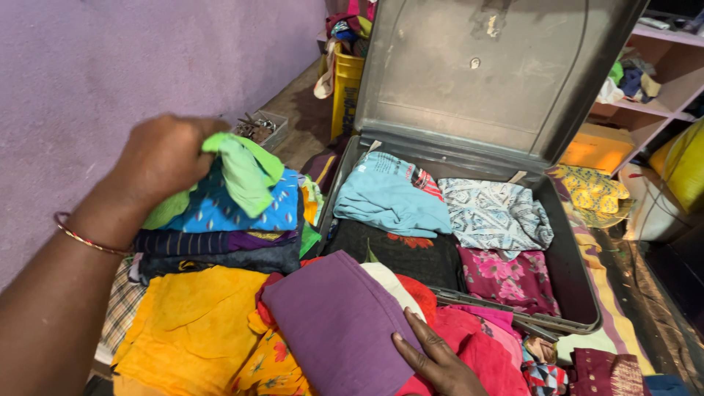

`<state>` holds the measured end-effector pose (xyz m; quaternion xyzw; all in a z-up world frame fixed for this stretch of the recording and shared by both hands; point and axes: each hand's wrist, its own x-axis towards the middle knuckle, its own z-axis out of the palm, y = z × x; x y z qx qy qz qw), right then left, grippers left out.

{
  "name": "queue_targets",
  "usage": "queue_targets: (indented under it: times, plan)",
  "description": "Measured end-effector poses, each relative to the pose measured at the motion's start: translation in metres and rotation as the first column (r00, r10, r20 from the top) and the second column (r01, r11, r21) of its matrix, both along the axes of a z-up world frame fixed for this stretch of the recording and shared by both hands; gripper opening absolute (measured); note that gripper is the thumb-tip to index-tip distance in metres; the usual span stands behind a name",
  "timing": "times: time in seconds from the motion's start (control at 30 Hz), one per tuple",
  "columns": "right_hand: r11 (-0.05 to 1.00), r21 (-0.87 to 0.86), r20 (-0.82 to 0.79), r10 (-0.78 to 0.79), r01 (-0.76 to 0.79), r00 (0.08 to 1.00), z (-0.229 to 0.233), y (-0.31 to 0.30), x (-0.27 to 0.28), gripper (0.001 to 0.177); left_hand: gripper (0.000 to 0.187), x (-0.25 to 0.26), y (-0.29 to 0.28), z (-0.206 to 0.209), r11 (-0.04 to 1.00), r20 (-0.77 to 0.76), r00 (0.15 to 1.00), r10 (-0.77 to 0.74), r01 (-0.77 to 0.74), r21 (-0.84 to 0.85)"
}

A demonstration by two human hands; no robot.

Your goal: The person folds various garments and places them into an open suitcase. They handle shirts, pants, and other clothing items one by one, arranging them neatly inside the suitcase.

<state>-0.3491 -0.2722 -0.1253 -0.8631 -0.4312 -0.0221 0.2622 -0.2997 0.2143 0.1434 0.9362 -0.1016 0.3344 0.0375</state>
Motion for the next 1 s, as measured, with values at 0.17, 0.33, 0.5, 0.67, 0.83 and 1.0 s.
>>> queue_targets:
  times: [0.17, 0.33, 0.5, 0.67, 0.83, 1.0]
  plan:
    - [1.0, 0.016, -0.006, -0.007, 0.007, 1.0, 0.009, 0.004, -0.002, 0.055, 0.039, -0.001, -0.056, 0.052, 0.987, 0.067, 0.988, -0.138, 0.143, -0.076]
    - [0.998, 0.066, -0.284, 0.03, -0.012, 0.958, 0.058, -0.003, -0.011, 0.065, 0.044, 0.021, -0.132, 0.057, 0.77, 0.049, 0.848, -0.528, 0.503, -0.393]
    - [0.909, 0.348, -0.523, -0.016, 0.231, 0.852, 0.104, -0.037, -0.002, 0.109, 0.021, 0.074, -0.219, 0.004, 0.063, 0.109, 0.336, -0.936, 0.463, -0.884]
    - [0.323, 0.746, -0.659, 0.238, 0.582, 0.714, 0.089, -0.056, 0.027, 0.086, 0.023, 0.132, -0.276, -0.1, 0.163, -0.051, 0.318, -0.947, 0.338, -0.927]
    - [0.144, 0.665, -0.739, 0.269, 0.733, 0.618, 0.076, -0.058, 0.037, 0.061, 0.024, 0.153, -0.299, -0.192, 0.102, -0.167, 0.36, -0.918, -0.193, -0.976]
    - [0.364, 0.398, -0.907, 0.016, 0.842, 0.422, 0.121, -0.042, 0.07, 0.048, 0.025, 0.14, -0.304, -0.189, -0.146, -0.03, 0.417, -0.908, -0.384, -0.912]
